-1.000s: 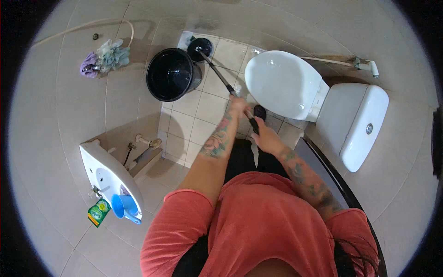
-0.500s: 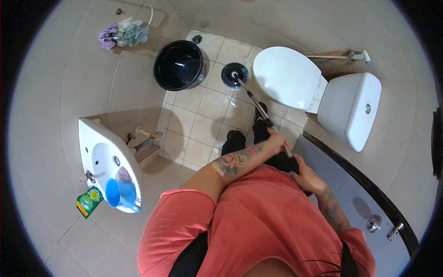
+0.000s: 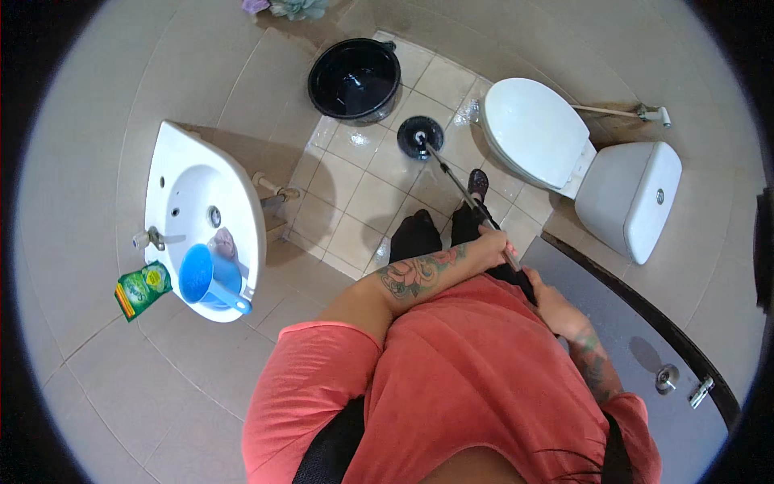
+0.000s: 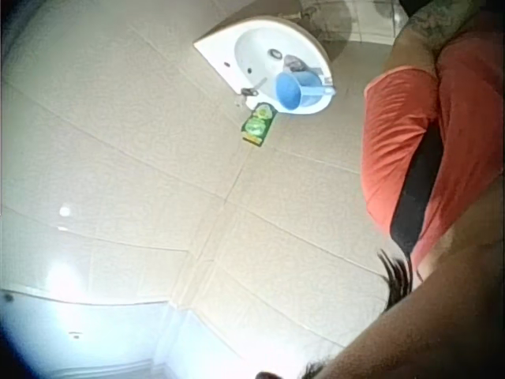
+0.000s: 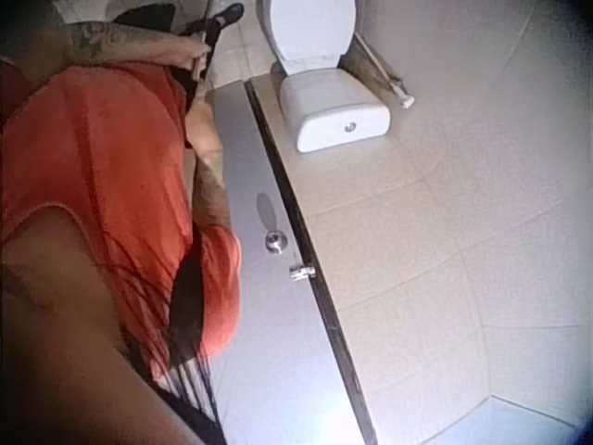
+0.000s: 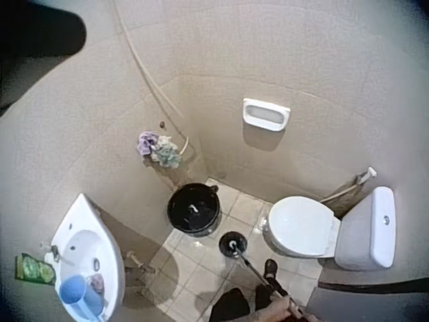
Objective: Cleaning the toilet, floor drain, sink, and walls in a bathroom using water and a plunger.
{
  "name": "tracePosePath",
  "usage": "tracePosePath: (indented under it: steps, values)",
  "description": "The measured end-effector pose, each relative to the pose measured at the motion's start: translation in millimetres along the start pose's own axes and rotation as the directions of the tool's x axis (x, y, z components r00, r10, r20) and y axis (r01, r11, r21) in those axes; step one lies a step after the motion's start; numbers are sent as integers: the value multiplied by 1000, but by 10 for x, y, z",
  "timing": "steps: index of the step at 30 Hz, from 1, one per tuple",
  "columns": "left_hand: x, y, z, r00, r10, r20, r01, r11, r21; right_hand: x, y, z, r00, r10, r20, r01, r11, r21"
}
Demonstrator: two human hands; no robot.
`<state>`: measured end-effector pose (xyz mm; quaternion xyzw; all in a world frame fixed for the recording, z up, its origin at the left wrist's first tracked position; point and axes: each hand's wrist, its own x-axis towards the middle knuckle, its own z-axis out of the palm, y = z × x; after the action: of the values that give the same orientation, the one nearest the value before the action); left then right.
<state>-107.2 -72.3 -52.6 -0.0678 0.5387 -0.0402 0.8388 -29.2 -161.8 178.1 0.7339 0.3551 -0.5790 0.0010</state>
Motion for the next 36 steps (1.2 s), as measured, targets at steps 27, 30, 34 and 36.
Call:
tracePosePath:
  steps: [27,30,34,36]
  values:
    - [101,971,-1087,931,324,-167,-346,929,-133,974,-1005,139,977,-104,187,160,935,-315]
    - [226,1419,-1496,785,610,-110,-569,779,263,1499,-1044,394,957,-272,103,289,931,-224]
    - [169,1788,-1919,860,458,-223,-315,822,474,1715,-1232,654,918,-376,126,393,820,-416]
    - [-133,1619,-1722,828,518,-215,-460,847,268,1667,-1313,686,924,-356,139,381,835,-397]
